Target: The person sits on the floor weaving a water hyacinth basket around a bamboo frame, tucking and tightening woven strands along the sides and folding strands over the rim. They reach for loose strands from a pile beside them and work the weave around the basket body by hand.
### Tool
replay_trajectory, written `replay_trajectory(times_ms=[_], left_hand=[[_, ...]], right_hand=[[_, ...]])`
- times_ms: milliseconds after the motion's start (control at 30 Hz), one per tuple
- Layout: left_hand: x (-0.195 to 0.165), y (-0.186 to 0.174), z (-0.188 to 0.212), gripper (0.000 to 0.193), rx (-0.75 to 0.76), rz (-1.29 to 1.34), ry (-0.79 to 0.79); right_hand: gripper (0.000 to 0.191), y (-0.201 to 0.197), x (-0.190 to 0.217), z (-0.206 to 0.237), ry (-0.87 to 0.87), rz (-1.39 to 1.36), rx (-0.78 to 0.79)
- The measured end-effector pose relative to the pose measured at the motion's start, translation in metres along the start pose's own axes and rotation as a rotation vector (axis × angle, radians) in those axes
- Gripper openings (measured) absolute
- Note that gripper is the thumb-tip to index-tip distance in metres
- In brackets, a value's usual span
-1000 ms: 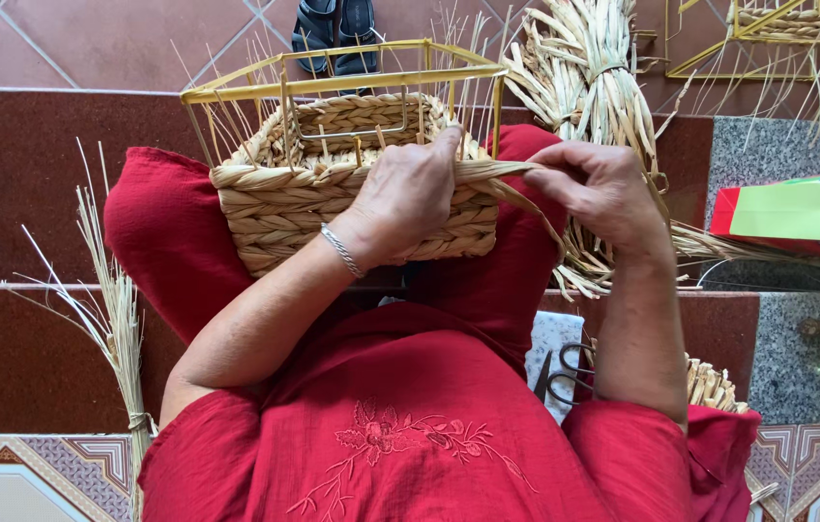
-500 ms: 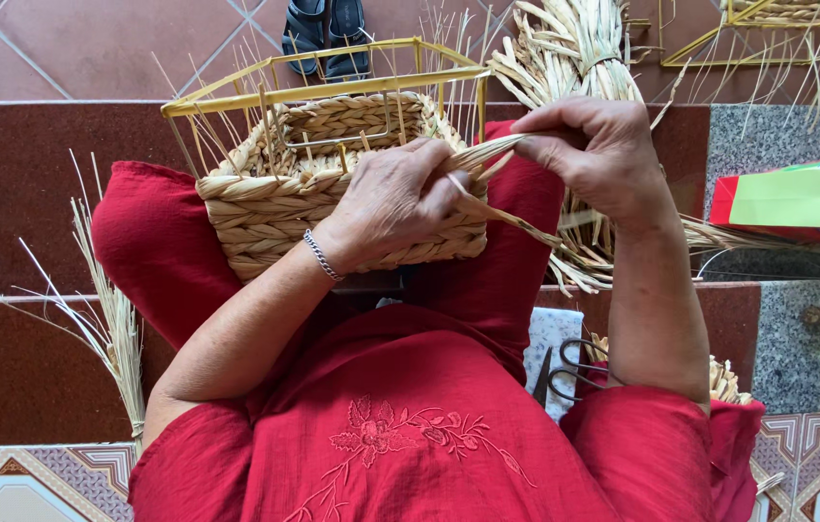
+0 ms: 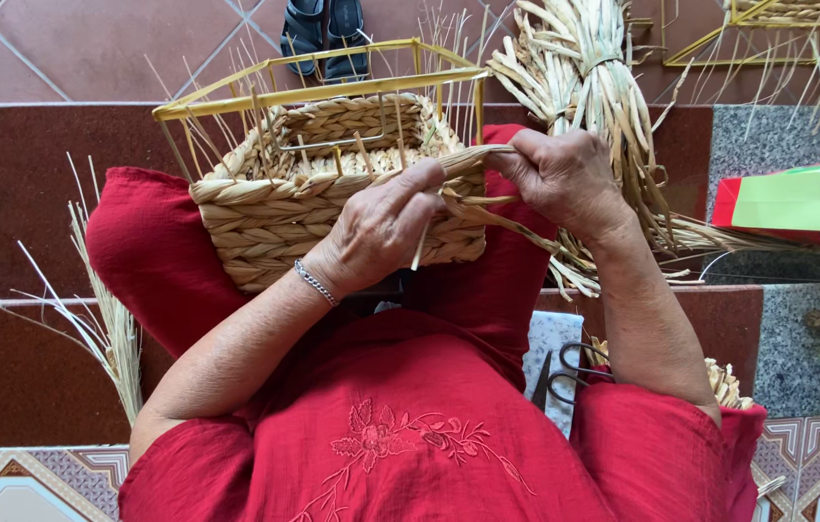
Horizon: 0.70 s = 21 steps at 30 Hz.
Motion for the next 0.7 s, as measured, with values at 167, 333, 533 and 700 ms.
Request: replay_trajectory(times_ms=[167, 333, 533, 700], left_hand=[[0.015, 0.016, 0.003, 0.014, 0.033, 0.034, -0.118], [0.035, 0.054, -0.001, 0.012, 0.13, -0.007, -0.381], [0.035, 0.062, -0.014, 0.017, 0.08, -0.176, -0.457], [0.034, 0.048, -0.015, 0.044, -0.057, -0.108, -0.457]], right_hand=[[0.043, 0.015, -0.017, 0.028, 0.049, 0.088, 0.06], [0.036, 0.034, -0.029, 0.049, 0.443, -0.605, 0.252], [0.035, -0.024, 0.039, 0.041, -0.2, 0.072, -0.261], [0.058, -0.002, 0.066, 0.043, -0.289, 0.085, -0.282]])
Point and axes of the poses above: each hand's wrist, its own z-axis away from the middle knuckle, its own y-axis out of the palm, x = y × z, the point moved 6 cm from there along -z, towards the middle knuckle, and after that the axes turned 12 degrees about -z, right-handed, at the moved point
